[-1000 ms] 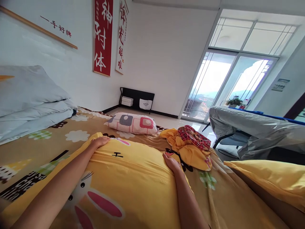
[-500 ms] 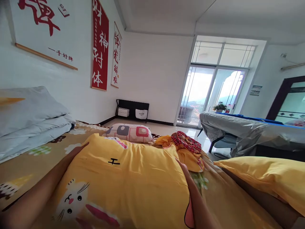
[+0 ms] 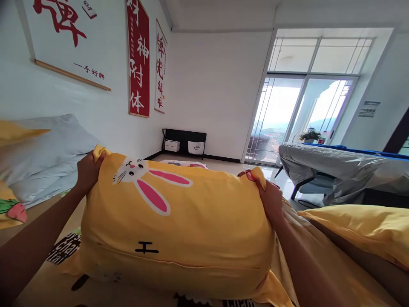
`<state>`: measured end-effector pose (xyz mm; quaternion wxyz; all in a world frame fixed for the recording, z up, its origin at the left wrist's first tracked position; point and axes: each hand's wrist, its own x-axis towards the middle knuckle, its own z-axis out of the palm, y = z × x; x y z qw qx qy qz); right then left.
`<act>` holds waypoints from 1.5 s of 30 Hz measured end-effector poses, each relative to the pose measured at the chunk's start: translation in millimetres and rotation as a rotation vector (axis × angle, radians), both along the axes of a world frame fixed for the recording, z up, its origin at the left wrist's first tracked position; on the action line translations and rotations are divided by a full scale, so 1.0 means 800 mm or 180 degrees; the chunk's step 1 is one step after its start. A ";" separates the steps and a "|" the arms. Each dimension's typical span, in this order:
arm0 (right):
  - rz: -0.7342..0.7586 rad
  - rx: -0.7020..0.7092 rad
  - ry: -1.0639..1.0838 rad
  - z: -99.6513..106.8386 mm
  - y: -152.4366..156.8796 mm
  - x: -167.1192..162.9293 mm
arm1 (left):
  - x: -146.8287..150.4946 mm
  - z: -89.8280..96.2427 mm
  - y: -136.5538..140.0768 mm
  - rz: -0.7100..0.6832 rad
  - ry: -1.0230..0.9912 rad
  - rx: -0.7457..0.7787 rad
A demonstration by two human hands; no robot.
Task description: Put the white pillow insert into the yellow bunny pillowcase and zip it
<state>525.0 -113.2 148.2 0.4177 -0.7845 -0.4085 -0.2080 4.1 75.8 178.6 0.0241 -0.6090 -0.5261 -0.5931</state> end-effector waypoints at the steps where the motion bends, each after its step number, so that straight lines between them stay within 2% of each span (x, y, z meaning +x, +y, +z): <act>1: -0.0185 0.0006 -0.0092 0.007 -0.007 -0.002 | -0.004 -0.003 0.001 0.0150 -0.0133 0.0072; 4: -0.0460 0.0014 -0.0102 0.038 -0.035 -0.008 | -0.022 0.000 0.005 0.0448 -0.0360 0.0062; 7: -0.0342 -0.0111 -0.0110 0.071 -0.057 -0.013 | -0.039 0.020 0.009 0.0694 -0.0365 0.0156; 10: -0.0143 -0.0414 0.0003 0.094 -0.058 -0.010 | -0.053 0.043 0.016 0.0928 -0.0303 0.0283; 12: -0.0188 -0.0584 0.0030 0.102 -0.047 -0.004 | -0.059 0.053 0.020 0.0987 -0.0346 0.0239; 17: -0.0429 -0.0893 0.0135 0.098 -0.013 0.016 | -0.059 0.065 0.023 0.0788 -0.0457 -0.0141; 20: -0.0406 -0.0942 0.0397 0.078 0.002 0.023 | -0.048 0.062 0.031 0.0690 -0.0568 -0.0433; 22: -0.0496 -0.0896 0.0613 0.055 0.017 0.017 | -0.028 0.054 0.038 0.0667 -0.0669 -0.0595; 24: -0.0686 -0.0870 0.0747 0.023 0.040 -0.007 | 0.010 0.033 0.043 0.0603 -0.0645 -0.0486; 25: -0.0726 -0.0865 0.0723 0.003 0.056 -0.027 | 0.036 0.015 0.043 0.0486 -0.0498 -0.0358; 26: -0.0703 -0.0882 0.0657 -0.020 0.073 -0.053 | 0.066 -0.008 0.041 0.0240 -0.0211 -0.0211; 27: -0.0557 -0.0912 0.0496 -0.046 0.092 -0.082 | 0.098 -0.036 0.036 -0.0185 0.0307 -0.0195; 28: -0.0157 -0.1066 0.0216 -0.073 0.109 -0.113 | 0.130 -0.068 0.031 -0.0787 0.1006 -0.0355; 29: 0.0371 -0.1429 0.0041 -0.100 0.125 -0.142 | 0.160 -0.101 0.025 -0.1417 0.1790 -0.0653; 30: 0.0817 -0.1835 -0.0074 -0.125 0.137 -0.168 | 0.185 -0.135 0.019 -0.1861 0.2460 -0.0987; 32: 0.1170 -0.2135 -0.0194 -0.166 0.152 -0.202 | 0.212 -0.190 0.015 -0.1970 0.2708 -0.1228; 33: 0.1215 -0.2180 -0.0250 -0.179 0.155 -0.208 | 0.213 -0.209 0.017 -0.1959 0.2770 -0.1279; 34: 0.1187 -0.2169 -0.0304 -0.186 0.156 -0.207 | 0.206 -0.221 0.024 -0.1889 0.2742 -0.1323; 36: 0.1047 -0.2185 -0.0379 -0.190 0.153 -0.187 | 0.171 -0.229 0.044 -0.1626 0.2568 -0.1482; 38: 0.0816 -0.2233 -0.0349 -0.186 0.149 -0.156 | 0.120 -0.229 0.066 -0.1163 0.2188 -0.1701; 40: 0.0598 -0.2181 -0.0257 -0.185 0.142 -0.125 | 0.064 -0.237 0.078 -0.0901 0.1954 -0.1915; 42: 0.0460 -0.2027 -0.0057 -0.192 0.130 -0.097 | 0.013 -0.255 0.075 -0.0892 0.1486 -0.2221; 45: 0.0334 -0.1648 0.0579 -0.219 0.092 -0.056 | -0.049 -0.282 0.048 -0.0944 0.0689 -0.2708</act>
